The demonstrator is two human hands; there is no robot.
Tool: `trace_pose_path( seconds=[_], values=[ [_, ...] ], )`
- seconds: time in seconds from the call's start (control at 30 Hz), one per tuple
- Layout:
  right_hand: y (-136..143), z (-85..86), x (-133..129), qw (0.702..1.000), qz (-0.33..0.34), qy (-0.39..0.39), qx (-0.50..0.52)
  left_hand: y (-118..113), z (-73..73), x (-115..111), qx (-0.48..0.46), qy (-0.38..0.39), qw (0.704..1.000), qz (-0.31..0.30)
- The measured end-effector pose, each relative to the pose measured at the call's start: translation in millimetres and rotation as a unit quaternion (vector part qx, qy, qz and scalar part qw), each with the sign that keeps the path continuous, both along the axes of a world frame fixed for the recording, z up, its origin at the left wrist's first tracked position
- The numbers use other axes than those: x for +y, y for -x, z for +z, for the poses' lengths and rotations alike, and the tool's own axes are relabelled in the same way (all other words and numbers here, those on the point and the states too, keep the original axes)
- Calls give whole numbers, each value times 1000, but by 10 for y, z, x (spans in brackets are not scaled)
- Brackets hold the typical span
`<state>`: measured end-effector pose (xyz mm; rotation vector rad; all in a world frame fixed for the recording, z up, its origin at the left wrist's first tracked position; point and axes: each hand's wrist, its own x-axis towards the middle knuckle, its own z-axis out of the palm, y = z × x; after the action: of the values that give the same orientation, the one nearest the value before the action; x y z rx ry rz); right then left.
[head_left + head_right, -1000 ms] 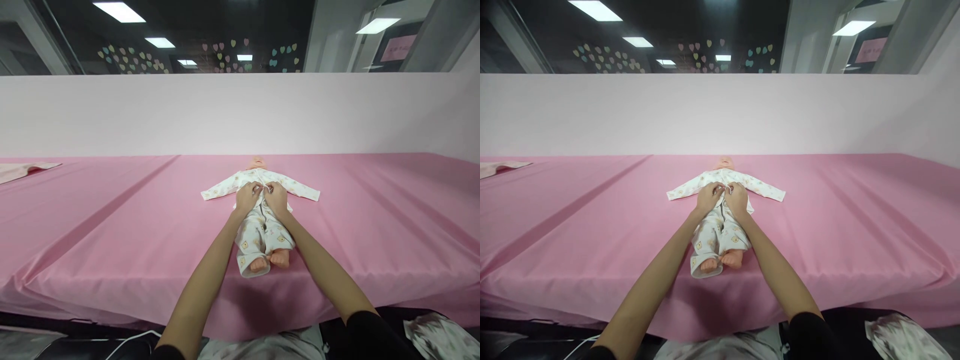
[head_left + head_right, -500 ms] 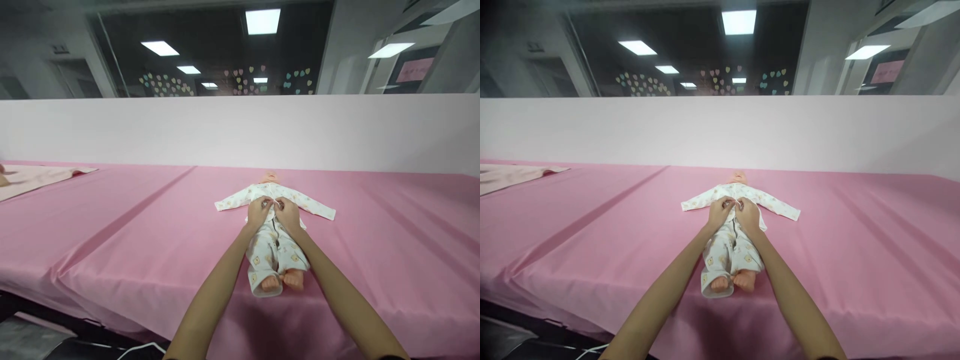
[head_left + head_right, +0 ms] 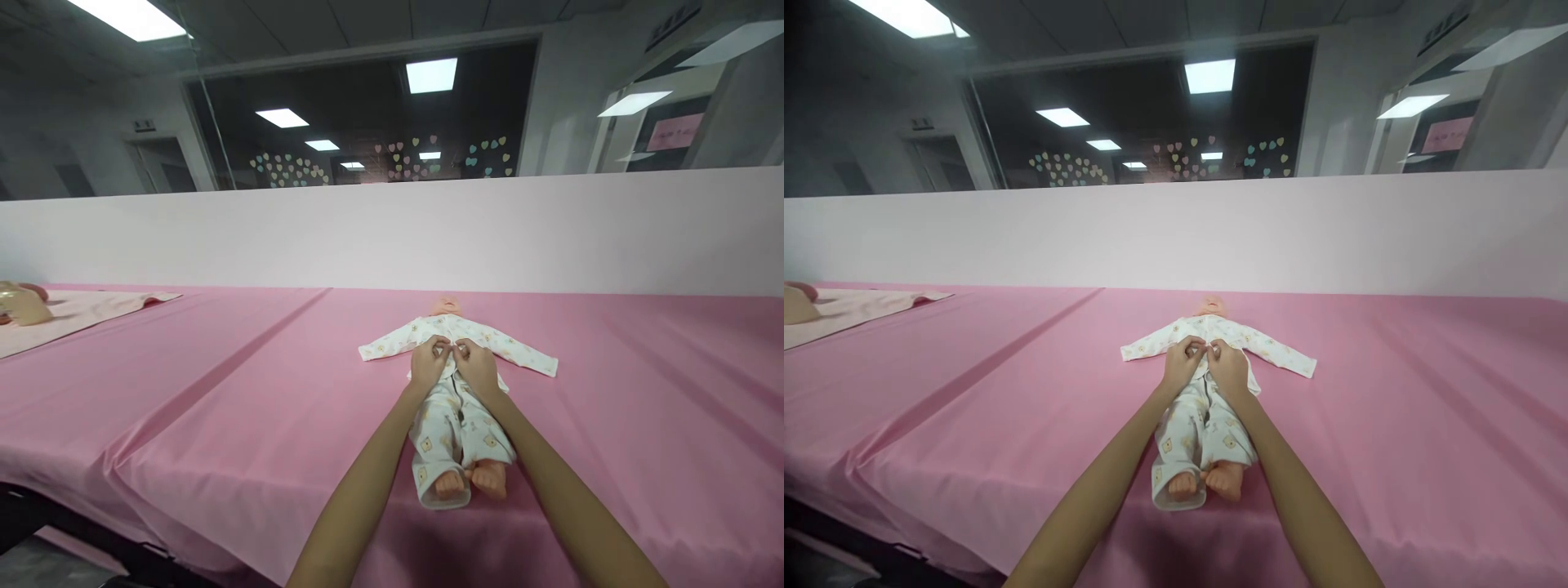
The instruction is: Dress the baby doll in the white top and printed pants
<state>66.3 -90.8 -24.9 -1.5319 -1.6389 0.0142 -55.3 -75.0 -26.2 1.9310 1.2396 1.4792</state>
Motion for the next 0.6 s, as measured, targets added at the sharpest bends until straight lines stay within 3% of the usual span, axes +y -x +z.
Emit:
trace_pose_path(
  seconds=[0.6],
  values=[
    [-23,44,2,998,-6,25,-61,-2,-52,74,-15,-23,999,-23]
  ],
)
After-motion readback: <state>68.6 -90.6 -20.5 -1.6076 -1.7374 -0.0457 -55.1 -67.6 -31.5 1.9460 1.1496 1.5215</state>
